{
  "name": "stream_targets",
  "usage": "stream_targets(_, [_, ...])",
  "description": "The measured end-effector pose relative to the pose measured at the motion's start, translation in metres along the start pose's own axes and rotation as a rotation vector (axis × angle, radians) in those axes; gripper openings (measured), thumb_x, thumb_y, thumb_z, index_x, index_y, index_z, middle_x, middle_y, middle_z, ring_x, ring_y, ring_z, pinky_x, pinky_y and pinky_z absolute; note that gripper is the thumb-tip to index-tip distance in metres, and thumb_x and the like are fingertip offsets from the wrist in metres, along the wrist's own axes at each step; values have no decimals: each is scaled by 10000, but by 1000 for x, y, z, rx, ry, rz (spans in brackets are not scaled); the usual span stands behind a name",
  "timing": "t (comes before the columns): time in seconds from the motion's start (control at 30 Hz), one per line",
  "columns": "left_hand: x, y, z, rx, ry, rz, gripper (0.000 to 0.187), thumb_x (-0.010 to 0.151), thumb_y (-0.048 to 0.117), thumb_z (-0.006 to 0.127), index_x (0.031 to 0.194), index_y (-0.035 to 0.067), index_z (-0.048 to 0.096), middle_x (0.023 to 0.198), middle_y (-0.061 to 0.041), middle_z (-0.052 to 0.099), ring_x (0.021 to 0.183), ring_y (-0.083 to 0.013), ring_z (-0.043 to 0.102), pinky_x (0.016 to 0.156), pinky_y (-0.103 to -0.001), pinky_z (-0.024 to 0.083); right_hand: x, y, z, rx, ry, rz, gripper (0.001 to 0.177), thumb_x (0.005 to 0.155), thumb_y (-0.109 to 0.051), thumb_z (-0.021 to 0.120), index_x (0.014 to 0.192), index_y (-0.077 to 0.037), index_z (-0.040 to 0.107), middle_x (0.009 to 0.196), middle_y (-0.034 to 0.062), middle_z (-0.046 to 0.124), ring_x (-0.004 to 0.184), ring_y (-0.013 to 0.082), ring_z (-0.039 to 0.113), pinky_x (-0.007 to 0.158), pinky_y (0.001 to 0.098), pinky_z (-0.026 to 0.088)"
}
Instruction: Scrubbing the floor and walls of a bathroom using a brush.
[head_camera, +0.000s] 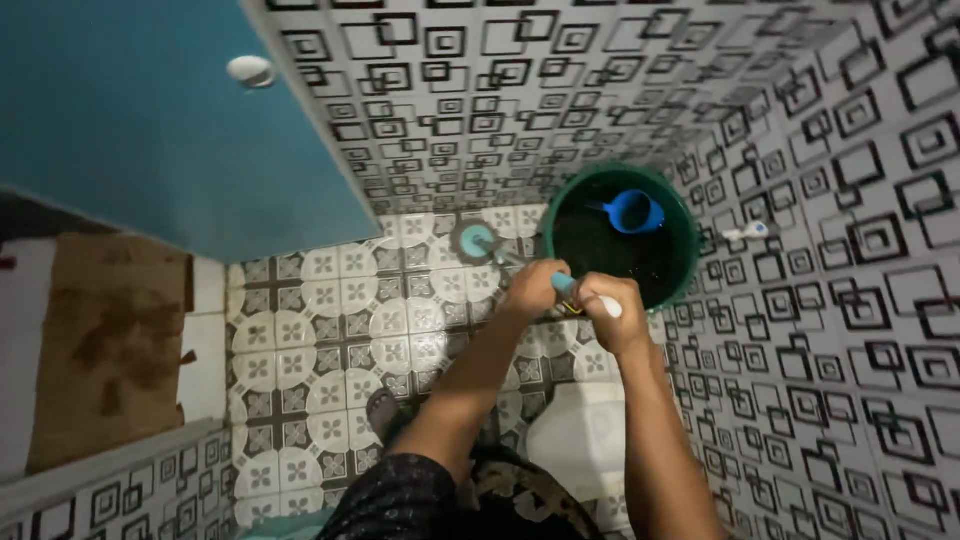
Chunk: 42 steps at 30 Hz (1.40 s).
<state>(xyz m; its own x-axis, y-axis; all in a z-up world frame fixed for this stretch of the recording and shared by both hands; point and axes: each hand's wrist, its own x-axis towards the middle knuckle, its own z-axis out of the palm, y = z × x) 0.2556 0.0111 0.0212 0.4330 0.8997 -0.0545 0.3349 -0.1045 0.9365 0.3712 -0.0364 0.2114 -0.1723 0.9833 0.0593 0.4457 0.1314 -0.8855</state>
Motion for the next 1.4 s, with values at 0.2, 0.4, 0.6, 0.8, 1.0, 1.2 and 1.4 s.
stream_targets(0.2, [12, -2, 2, -87, -99, 197, 342, 730, 331, 767, 983, 113, 692, 984, -151, 706, 962, -401, 677, 823, -472, 540, -6, 18, 15, -175, 39, -25, 148, 874, -46, 623, 753, -42, 538, 708, 70, 542, 631, 192, 541, 620, 325, 459])
stream_targets(0.4, [-13, -3, -21, 46, -128, 68, 377, 692, 400, 795, 946, 134, 714, 975, -143, 721, 961, -404, 665, 800, -513, 508, -10, -3, 36, 28, -14, -114, 180, 829, -41, 658, 743, -36, 501, 750, 60, 580, 697, 185, 570, 682, 313, 478])
stream_targets(0.6, [-37, 7, -66, 91, -211, 64, 311, 695, 365, 780, 884, 129, 705, 951, -131, 729, 942, -402, 684, 778, -510, 531, -16, -15, 62, 236, 17, -108, 21, 783, -16, 554, 766, -13, 542, 784, 86, 608, 734, 195, 578, 768, 311, 501])
stream_targets(0.8, [-77, -32, -103, 107, -53, 81, 226, 744, 272, 722, 928, 141, 724, 958, -144, 732, 959, -407, 688, 799, -514, 535, -12, -37, 114, 286, 1, -79, 43, 795, -27, 544, 767, 6, 540, 803, 110, 613, 764, 216, 581, 784, 322, 494])
stream_targets(1.0, [-113, -65, -169, 295, -105, -95, 261, 719, 307, 767, 916, 144, 715, 973, -145, 744, 960, -410, 686, 782, -525, 537, 7, -57, 183, 311, -48, -153, 93, 821, -56, 561, 754, 1, 531, 781, 102, 626, 763, 206, 613, 770, 326, 510])
stream_targets(1.2, [-165, -95, -214, 220, 35, -171, 240, 752, 273, 767, 958, 164, 709, 993, -138, 744, 969, -407, 691, 785, -495, 539, 7, -75, 246, 530, -41, -111, 119, 854, -75, 568, 771, 6, 542, 808, 127, 617, 797, 209, 589, 794, 337, 493])
stream_targets(1.4, [-215, -98, -190, -139, 536, -175, 328, 794, 130, 712, 1115, 112, 648, 1065, -150, 707, 965, -348, 706, 821, -413, 553, -1, -110, 267, 141, -174, -6, 199, 884, -131, 598, 741, 0, 554, 659, 70, 561, 608, 157, 548, 589, 310, 434])
